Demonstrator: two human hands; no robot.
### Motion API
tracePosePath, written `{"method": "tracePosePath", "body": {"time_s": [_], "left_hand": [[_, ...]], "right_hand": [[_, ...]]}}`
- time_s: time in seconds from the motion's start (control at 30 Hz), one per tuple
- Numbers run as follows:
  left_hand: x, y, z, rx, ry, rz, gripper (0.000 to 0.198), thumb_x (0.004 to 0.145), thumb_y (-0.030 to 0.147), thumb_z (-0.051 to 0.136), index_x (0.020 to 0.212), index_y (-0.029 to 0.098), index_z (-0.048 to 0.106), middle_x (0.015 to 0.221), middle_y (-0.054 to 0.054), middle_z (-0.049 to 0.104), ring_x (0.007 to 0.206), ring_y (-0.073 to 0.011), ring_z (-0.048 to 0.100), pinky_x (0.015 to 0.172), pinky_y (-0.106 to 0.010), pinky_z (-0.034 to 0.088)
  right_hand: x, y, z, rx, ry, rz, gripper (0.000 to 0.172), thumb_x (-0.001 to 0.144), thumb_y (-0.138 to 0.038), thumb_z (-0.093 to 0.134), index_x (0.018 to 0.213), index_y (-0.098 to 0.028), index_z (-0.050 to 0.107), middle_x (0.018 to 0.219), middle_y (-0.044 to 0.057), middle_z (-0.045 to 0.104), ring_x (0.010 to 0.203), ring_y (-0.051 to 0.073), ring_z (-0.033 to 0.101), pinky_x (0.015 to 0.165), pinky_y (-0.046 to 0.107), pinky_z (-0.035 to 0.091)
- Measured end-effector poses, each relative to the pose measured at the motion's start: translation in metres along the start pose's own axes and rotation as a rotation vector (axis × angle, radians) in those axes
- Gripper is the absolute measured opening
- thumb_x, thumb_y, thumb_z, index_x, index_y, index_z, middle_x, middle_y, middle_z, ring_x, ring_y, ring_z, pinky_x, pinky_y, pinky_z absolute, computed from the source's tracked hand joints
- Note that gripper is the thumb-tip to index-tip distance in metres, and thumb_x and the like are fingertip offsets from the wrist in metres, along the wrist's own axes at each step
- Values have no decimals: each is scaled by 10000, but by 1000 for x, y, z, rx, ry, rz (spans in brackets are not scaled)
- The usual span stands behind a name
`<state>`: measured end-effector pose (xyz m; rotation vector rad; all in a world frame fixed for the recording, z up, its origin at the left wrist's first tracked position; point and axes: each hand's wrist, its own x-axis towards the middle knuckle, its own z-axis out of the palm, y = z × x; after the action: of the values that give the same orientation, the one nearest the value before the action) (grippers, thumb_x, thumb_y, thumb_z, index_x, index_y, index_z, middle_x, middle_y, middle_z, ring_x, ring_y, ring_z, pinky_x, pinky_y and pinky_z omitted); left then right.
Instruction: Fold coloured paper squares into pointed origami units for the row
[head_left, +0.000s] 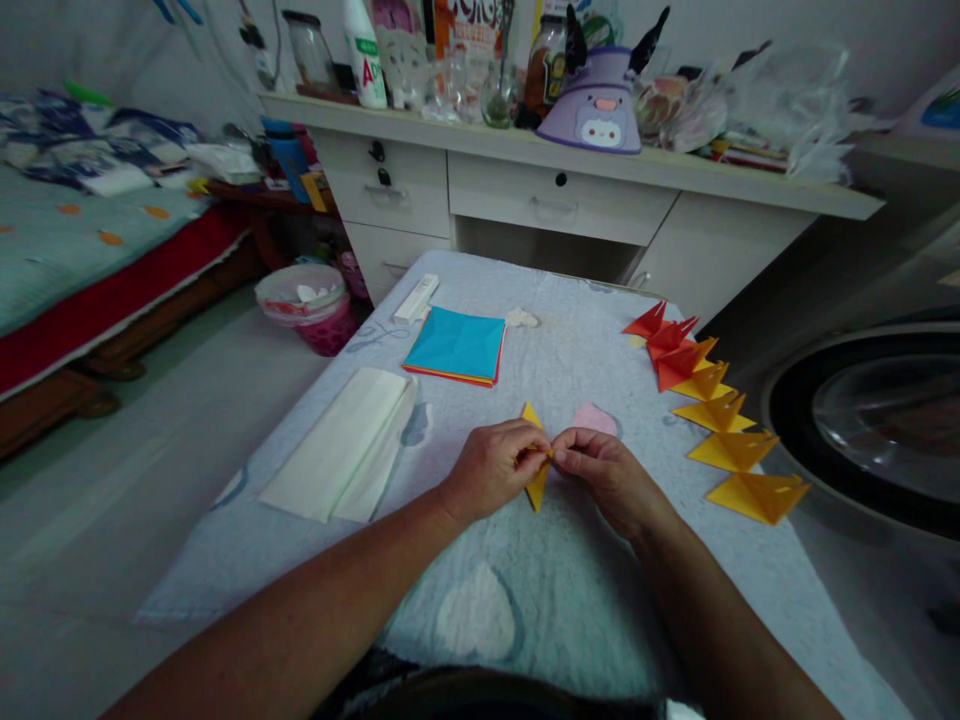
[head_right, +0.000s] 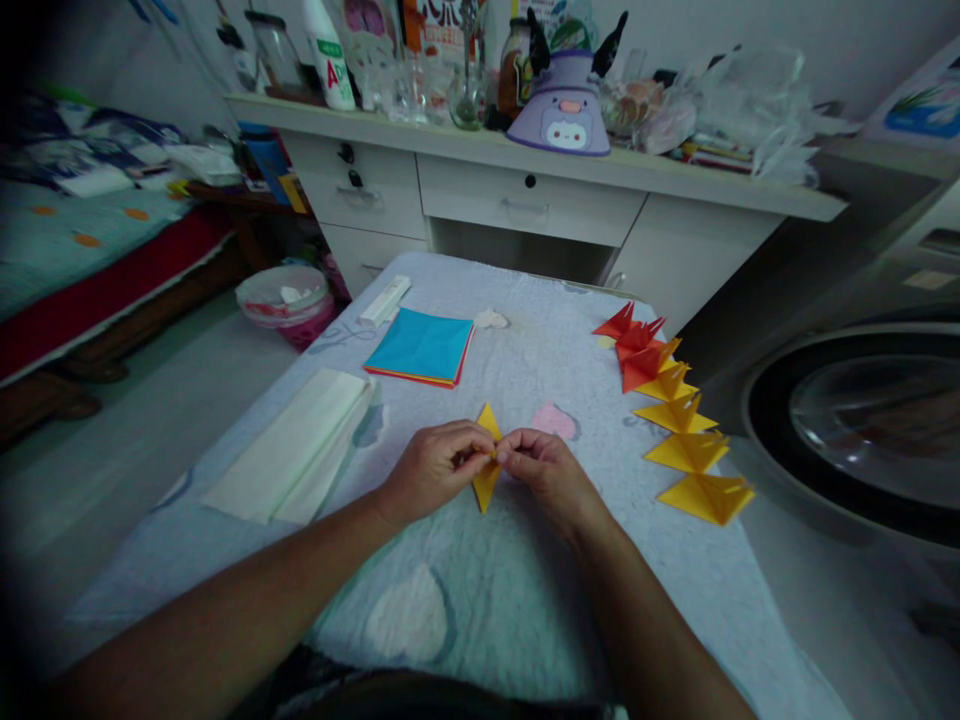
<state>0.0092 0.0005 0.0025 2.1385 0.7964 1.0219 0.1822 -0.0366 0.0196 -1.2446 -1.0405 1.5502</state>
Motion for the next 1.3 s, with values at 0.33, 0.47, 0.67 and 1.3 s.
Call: {"method": "tracePosePath", "body": {"time_s": [0.33,0.47,0.67,1.3], "left_hand": [[0,-1,1,5,-11,-58,168,770,42,556,797,182,646,760,5,674,669,-108,608,613,-204,440],[0,1,-1,-9,-24,-60,175,765,31,561,796,180,647,763,8,678,661,-102,607,608,-197,438],[1,3,-2,-52,-28,-74,172,784,49,572,825,187,666,796,0,702,696,-111,634,629,-200,460],[2,4,-3,-68,-16,-72,191,774,22,563,811,176,670,797,-4,698,728,-118,639,669,-213,465]], "right_hand": [[1,3,4,-57,36,-72,291,688,-433,760,723,-187,608,654,-20,537,612,113,446,597,248,346],[1,4,4,-51,41,-78,275,691,-412,755,706,-186,597,610,-37,495,574,100,407,563,241,314],[1,4,2,-58,43,-92,245,695,-391,743,697,-186,608,622,-34,511,579,103,408,570,248,312],[-2,-3,-1,-528,53,-356,80,783,-241,588,722,-189,596,711,-7,530,671,132,492,636,270,380]]}}
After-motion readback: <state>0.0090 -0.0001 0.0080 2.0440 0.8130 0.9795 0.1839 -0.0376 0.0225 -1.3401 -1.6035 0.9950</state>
